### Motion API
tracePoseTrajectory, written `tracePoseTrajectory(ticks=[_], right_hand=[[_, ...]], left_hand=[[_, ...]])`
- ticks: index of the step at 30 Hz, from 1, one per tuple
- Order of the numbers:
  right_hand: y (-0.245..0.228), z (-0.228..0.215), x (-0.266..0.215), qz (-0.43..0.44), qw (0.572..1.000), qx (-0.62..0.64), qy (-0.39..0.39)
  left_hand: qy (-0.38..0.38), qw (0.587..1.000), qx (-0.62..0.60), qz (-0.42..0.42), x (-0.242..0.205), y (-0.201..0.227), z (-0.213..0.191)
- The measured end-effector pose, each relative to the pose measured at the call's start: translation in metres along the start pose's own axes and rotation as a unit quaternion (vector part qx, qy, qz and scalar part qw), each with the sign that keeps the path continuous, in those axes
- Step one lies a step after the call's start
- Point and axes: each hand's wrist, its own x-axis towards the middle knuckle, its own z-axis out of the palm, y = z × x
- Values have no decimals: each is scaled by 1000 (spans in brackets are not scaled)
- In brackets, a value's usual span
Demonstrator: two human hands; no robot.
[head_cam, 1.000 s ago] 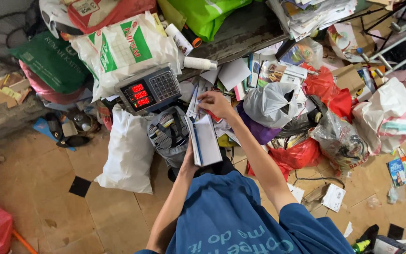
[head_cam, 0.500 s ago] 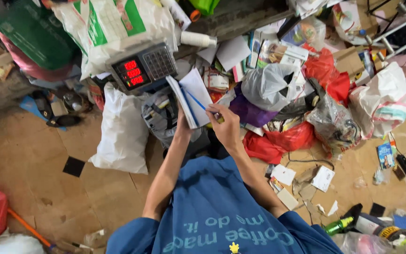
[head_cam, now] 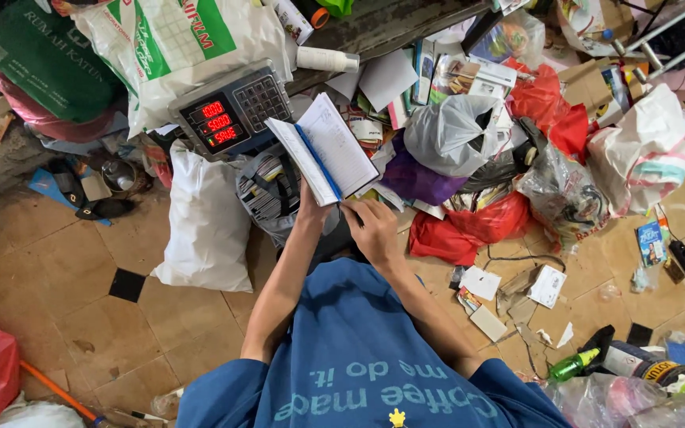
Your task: The person writes in a notebook, then places a white sack and a gray bag onto a digital scale. They operate the scale's keypad, record the results in the notebook, and handle a stack of papers.
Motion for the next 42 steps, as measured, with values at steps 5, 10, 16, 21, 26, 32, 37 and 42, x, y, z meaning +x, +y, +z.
tracePoseTrajectory(ticks=[5,10,16,21,26,32,37,42], right_hand=[[2,1,-4,30,999,8,-15],[9,-2,-5,36,999,-3,-13],[75,8,-36,314,943,109,-38],[98,-7,-3,537,659,520,-87],[136,31,-32,380,853,281,-221],[167,33,-39,399,833,332,-189],[203,32,-36,452,813,343,-129],[237,25,-5,388,830,370,-152]], left_hand=[[-18,1000,-13,13,-2,-3,-2],[18,998,48,21,-1,5,25],[49,998,33,-10,-12,25,87],[133,973,188,-6,-7,11,68],[145,954,261,28,-3,-21,46],[191,946,258,-35,4,-42,40],[136,942,287,-108,22,-60,39],[164,928,329,-62,67,-75,49]])
